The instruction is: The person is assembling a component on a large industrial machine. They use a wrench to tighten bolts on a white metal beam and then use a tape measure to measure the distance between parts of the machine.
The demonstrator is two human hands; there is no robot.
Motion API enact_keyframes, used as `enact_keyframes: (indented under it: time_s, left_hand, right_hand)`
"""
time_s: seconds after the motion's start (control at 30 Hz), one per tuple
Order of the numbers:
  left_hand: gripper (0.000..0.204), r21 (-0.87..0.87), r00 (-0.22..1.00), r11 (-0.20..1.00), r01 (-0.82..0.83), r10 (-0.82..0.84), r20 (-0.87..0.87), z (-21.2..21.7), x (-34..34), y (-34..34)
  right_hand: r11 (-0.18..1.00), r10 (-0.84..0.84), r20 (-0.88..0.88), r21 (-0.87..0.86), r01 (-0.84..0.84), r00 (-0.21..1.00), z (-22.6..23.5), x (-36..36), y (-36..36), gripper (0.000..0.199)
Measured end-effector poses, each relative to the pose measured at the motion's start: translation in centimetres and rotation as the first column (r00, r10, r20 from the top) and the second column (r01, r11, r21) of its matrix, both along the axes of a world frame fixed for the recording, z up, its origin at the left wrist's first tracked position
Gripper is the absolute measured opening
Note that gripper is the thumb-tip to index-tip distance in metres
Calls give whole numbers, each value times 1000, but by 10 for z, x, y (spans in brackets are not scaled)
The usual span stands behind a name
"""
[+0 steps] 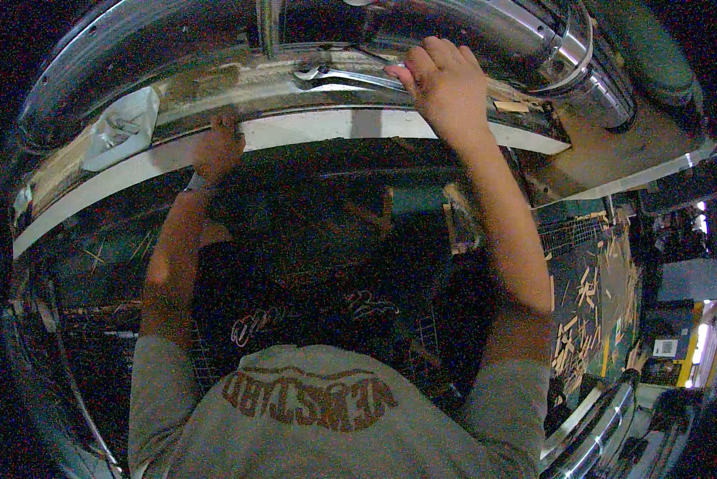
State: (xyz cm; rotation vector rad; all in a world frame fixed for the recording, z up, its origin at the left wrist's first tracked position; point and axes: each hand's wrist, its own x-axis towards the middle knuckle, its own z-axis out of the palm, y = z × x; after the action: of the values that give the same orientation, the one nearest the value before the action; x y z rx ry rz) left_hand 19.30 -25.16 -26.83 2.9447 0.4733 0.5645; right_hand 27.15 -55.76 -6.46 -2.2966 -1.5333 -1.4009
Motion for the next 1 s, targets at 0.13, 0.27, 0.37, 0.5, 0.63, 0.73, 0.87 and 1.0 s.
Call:
enact_keyframes:
  time_s: [0.13,0.27,0.37,0.5,0.63,0.73,0.87,1.0]
  left_hand:
    - [39,20,998,999,-31,32,-49,8,-1,-2]
    - [41,11,999,999,-31,32,-38,1,0,-4]
    - [44,46,1000,999,-16,17,-20,3,1,1]
    - [49,20,1000,1000,-21,22,-20,2,1,3]
    - [49,45,1000,999,12,-13,7,5,-4,-1]
    - [47,55,1000,998,10,-10,13,-1,1,-1]
    - [41,3,999,1000,19,-19,29,-1,4,-1]
    - [34,43,995,999,19,-23,100,-12,0,5]
  right_hand:
    - [991,-13,60,136,5,998,-19,1,8,19]
    - [871,-66,-144,475,127,987,-70,-13,28,24]
    - [866,-91,-207,467,180,974,-65,-26,34,27]
    - [951,-76,-322,260,165,944,-35,-33,18,19]
    - [995,-87,-339,8,95,937,-13,-35,3,22]
    - [968,18,-447,-217,-128,895,5,-21,-5,31]
    - [809,-63,-641,-482,-337,765,36,-13,5,36]
    - [631,-406,-718,-668,-394,566,73,-11,28,36]
